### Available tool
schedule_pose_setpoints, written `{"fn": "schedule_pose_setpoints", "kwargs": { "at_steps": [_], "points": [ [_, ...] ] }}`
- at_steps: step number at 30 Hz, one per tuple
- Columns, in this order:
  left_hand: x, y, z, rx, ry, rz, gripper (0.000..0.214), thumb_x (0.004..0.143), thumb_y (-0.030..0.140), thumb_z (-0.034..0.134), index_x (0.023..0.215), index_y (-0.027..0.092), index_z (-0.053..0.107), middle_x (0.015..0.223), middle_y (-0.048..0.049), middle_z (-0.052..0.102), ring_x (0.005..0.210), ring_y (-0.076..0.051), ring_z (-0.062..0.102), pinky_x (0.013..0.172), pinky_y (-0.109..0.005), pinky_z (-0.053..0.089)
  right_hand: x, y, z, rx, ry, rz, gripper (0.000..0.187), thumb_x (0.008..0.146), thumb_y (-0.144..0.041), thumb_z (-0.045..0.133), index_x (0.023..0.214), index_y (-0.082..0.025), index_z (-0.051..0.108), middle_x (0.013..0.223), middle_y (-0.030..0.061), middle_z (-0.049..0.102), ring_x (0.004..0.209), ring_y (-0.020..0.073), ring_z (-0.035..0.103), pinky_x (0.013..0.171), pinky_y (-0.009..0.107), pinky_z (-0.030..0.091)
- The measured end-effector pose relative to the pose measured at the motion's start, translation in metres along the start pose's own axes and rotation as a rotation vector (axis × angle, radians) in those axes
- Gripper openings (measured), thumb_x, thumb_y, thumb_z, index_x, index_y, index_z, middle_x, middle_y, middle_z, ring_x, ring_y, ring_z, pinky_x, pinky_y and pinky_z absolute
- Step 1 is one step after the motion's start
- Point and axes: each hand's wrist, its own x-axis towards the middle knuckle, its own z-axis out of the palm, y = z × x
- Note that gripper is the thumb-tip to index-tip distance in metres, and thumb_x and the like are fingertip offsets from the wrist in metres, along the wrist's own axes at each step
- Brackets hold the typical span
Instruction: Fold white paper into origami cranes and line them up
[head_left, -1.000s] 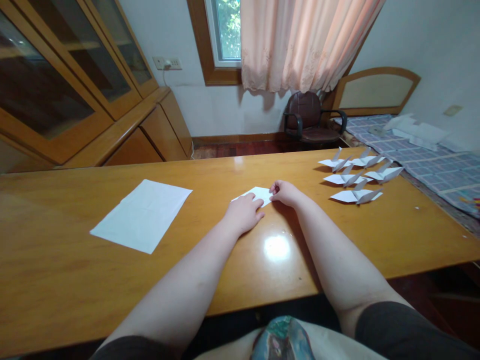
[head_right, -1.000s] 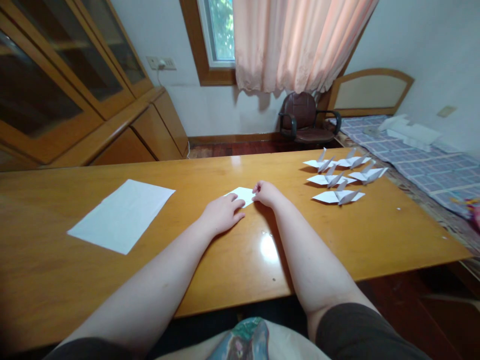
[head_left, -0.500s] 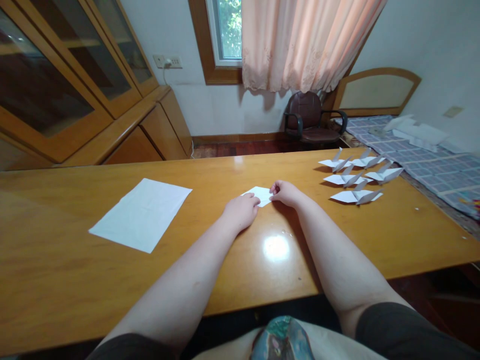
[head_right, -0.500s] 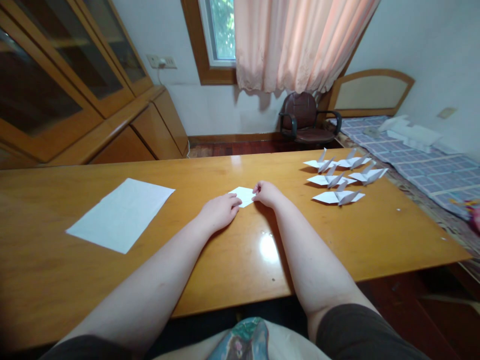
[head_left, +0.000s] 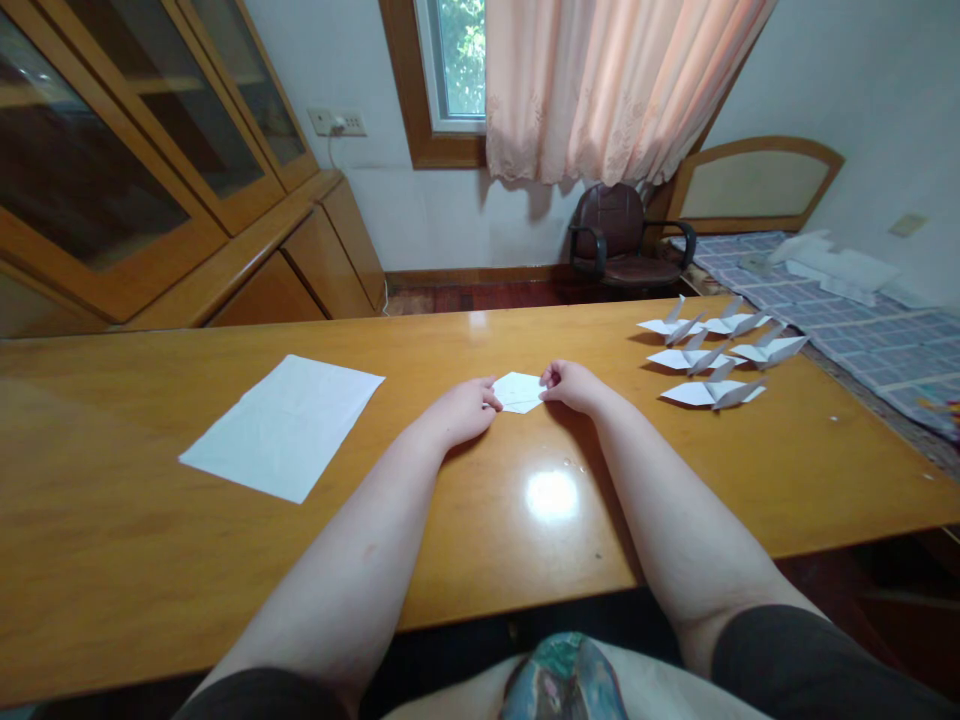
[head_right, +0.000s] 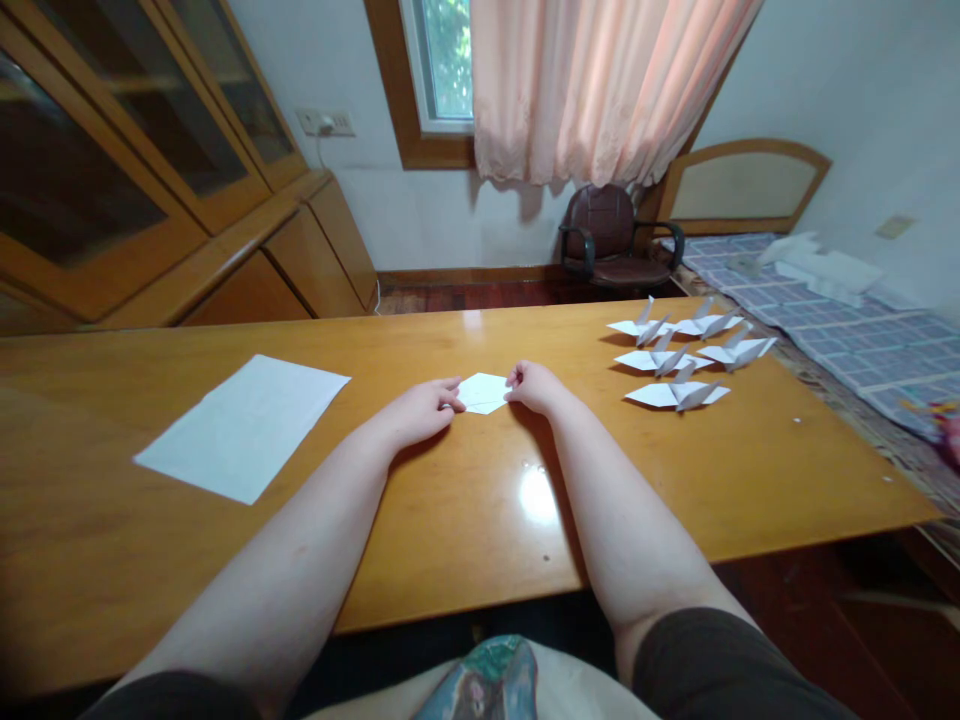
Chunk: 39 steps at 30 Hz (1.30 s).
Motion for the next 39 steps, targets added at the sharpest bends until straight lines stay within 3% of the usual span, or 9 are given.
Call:
{"fn": "schedule_pose_setpoints", "kwargs": {
  "at_steps": [4,7,12,15,21,25,34,39],
  "points": [
    [-0.001,-0.007,-0.004,-0.049,-0.004,-0.023,0.032,0.073,0.015,0.052,0.092,0.022,0.077,0.147,-0.0022,0.045,0.130,-0.024,0.048,0.112,-0.034,0.033,0.001,0.002,-0.001,0.031,-0.015,-0.012,0.023,0.060,-0.008,0.072,0.076,-0.017,0.057,0.068,-0.0038,0.057,0.060,0.0094,0.051,0.058,0.021,0.038],
    [-0.001,-0.010,-0.006,-0.050,0.007,-0.003,0.029,0.072,0.014,0.052,0.086,0.022,0.076,0.143,-0.0028,0.049,0.127,-0.024,0.050,0.110,-0.035,0.035,0.002,0.004,-0.002,0.056,-0.027,-0.015,0.023,0.060,-0.007,0.071,0.075,-0.016,0.057,0.069,-0.0034,0.057,0.059,0.0092,0.051,0.057,0.021,0.038],
    [0.001,-0.010,-0.002,0.021,0.120,0.078,0.022,0.075,0.015,0.050,0.082,0.020,0.070,0.109,-0.0059,0.067,0.099,-0.020,0.062,0.090,-0.032,0.048,0.001,0.003,-0.002,0.075,-0.023,-0.019,0.023,0.059,-0.006,0.069,0.074,-0.017,0.056,0.067,-0.0039,0.056,0.058,0.0088,0.050,0.057,0.021,0.038],
    [0.007,-0.006,0.008,0.073,0.237,0.017,0.019,0.082,0.024,0.050,0.086,0.018,0.068,0.091,-0.0065,0.066,0.085,-0.019,0.060,0.079,-0.030,0.048,0.000,0.002,-0.002,0.071,-0.018,-0.014,0.023,0.059,-0.006,0.069,0.074,-0.017,0.056,0.065,-0.0044,0.056,0.058,0.0088,0.050,0.057,0.021,0.038],
    [0.020,-0.004,0.025,0.093,0.273,-0.098,0.015,0.078,0.029,0.060,0.071,0.017,0.068,0.087,-0.0067,0.063,0.081,-0.018,0.059,0.078,-0.029,0.047,-0.001,0.002,-0.002,0.072,-0.019,-0.008,0.023,0.058,-0.007,0.070,0.074,-0.017,0.056,0.065,-0.0045,0.056,0.057,0.0089,0.049,0.057,0.021,0.037],
    [0.023,-0.004,0.025,0.091,0.261,-0.187,0.013,0.074,0.025,0.062,0.066,0.017,0.069,0.086,-0.0078,0.065,0.077,-0.017,0.060,0.074,-0.028,0.046,0.001,0.005,-0.001,0.077,-0.021,-0.017,0.023,0.059,-0.006,0.069,0.074,-0.017,0.057,0.066,-0.0047,0.055,0.057,0.0087,0.049,0.056,0.021,0.037],
    [0.014,0.003,0.008,0.078,0.092,-0.311,0.012,0.069,0.020,0.061,0.067,0.016,0.073,0.066,-0.0075,0.067,0.061,-0.016,0.058,0.060,-0.026,0.041,0.002,0.007,-0.002,0.075,-0.023,-0.025,0.021,0.059,-0.007,0.068,0.075,-0.017,0.057,0.067,-0.0037,0.057,0.058,0.0093,0.050,0.057,0.022,0.038],
    [0.012,0.001,0.005,0.138,0.146,-0.296,0.013,0.070,0.022,0.057,0.066,0.015,0.068,0.074,-0.0098,0.067,0.066,-0.018,0.058,0.059,-0.028,0.040,0.003,0.010,-0.002,0.076,-0.028,-0.028,0.022,0.060,-0.007,0.069,0.076,-0.017,0.058,0.065,-0.0045,0.055,0.057,0.0087,0.049,0.055,0.021,0.037]
  ]
}}
